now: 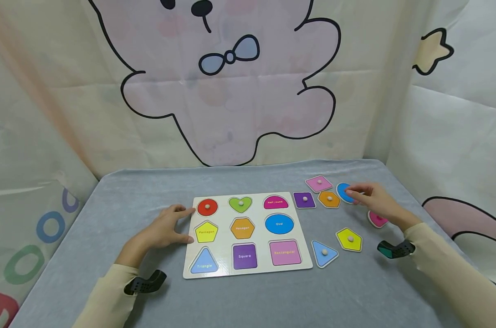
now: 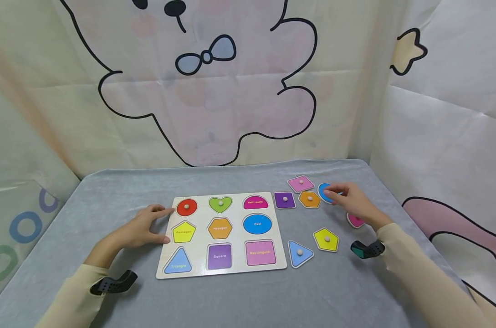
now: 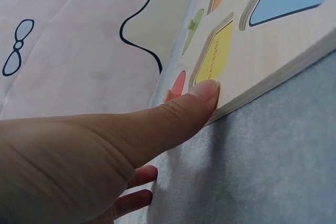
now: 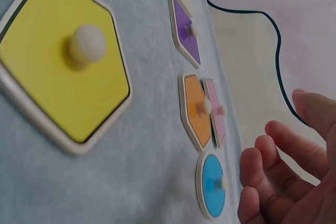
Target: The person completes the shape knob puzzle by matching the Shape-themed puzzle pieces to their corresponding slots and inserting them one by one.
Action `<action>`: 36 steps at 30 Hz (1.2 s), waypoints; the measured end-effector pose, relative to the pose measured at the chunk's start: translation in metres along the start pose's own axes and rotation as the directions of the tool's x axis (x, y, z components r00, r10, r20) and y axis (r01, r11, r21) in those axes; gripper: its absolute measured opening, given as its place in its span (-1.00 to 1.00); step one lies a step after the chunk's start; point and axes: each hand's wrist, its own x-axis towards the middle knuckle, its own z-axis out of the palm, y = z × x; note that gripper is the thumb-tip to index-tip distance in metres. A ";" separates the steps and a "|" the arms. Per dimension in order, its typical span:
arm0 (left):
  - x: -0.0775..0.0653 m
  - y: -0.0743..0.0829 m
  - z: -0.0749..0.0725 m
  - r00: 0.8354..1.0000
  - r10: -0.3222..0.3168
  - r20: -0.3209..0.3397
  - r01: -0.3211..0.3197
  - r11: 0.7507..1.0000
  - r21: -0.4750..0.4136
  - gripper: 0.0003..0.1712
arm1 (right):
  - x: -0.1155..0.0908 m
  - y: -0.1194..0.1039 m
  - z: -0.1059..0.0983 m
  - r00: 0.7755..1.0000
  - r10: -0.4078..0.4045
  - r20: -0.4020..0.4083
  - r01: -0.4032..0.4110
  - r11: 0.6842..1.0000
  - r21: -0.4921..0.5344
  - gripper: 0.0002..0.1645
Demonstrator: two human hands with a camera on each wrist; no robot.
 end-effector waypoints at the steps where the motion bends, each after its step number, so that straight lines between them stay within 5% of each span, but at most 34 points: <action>1: 0.000 0.000 0.000 1.000 0.000 0.000 0.000 1.000 0.001 0.02 | -0.002 0.003 -0.002 1.000 0.007 0.001 -0.007 1.000 -0.010 -0.43; 23: 0.001 -0.001 0.001 1.000 -0.001 -0.009 0.001 1.000 0.013 0.02 | -0.039 0.076 -0.036 0.988 0.133 0.081 -0.125 0.988 -0.092 -0.40; 36: 0.002 -0.002 0.002 1.000 0.003 -0.012 -0.003 1.000 0.016 0.03 | -0.037 0.088 -0.037 0.993 0.099 0.071 -0.091 0.989 -0.115 -0.52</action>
